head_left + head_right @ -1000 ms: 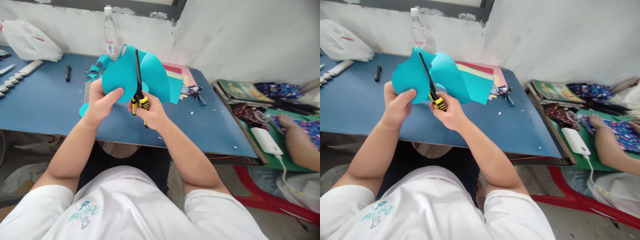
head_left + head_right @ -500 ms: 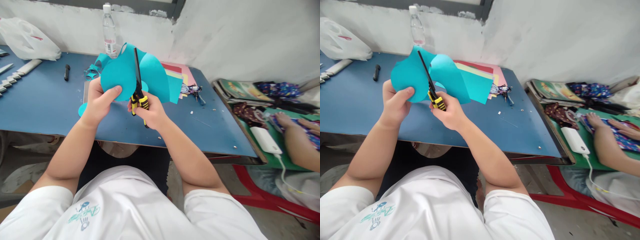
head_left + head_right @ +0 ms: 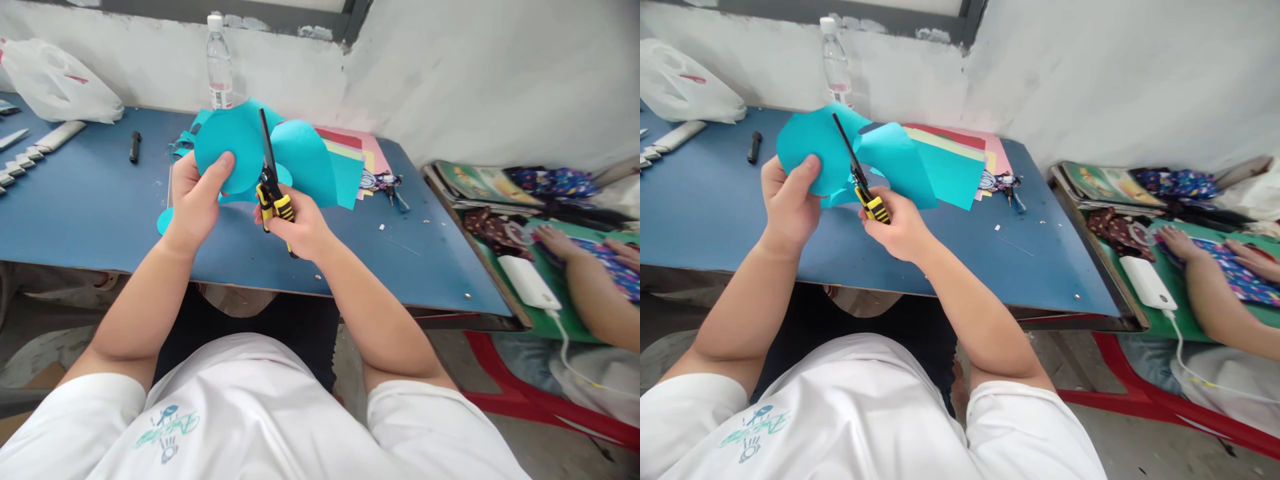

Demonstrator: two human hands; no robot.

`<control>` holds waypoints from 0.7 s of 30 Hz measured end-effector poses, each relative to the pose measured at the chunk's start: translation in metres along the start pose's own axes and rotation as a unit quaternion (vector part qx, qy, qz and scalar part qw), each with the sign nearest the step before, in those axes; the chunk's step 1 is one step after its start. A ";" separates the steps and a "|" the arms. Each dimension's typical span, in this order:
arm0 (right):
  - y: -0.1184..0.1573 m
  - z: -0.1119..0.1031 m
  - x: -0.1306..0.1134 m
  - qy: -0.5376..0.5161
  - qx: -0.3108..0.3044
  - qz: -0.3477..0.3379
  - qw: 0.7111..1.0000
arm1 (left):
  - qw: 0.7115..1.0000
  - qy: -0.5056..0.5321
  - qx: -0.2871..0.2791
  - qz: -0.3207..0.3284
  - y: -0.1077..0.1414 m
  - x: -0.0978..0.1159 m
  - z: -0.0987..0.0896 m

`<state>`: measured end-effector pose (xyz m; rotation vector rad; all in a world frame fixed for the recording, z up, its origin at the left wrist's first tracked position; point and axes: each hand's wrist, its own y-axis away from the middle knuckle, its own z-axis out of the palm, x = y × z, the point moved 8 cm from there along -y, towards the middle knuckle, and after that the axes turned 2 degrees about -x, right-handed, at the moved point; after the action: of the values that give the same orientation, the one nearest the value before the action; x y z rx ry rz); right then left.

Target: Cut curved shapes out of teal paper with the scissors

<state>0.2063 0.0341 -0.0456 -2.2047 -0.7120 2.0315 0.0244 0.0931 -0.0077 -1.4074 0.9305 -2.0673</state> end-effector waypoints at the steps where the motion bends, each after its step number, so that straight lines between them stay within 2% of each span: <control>1: 0.000 0.000 -0.001 -0.001 0.002 -0.001 1.000 | 1.000 0.005 -0.001 0.005 0.000 0.001 0.000; 10: 0.001 0.000 -0.003 0.001 0.002 0.000 1.000 | 0.999 0.016 0.011 0.039 0.000 0.012 0.003; 14: 0.001 0.000 -0.004 0.002 0.000 0.000 1.000 | 1.000 0.001 -0.002 0.025 -0.001 0.006 0.000; 17: 0.001 0.000 -0.005 0.004 -0.002 0.002 1.000 | 1.000 -0.018 0.011 0.018 -0.001 0.003 -0.003; 21: 0.001 0.001 -0.004 0.004 -0.009 0.008 1.000 | 1.000 -0.012 0.007 0.012 0.000 0.005 0.000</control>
<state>0.2058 0.0314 -0.0426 -2.2336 -0.7180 2.0300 0.0225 0.0898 -0.0047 -1.4049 0.9180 -2.0306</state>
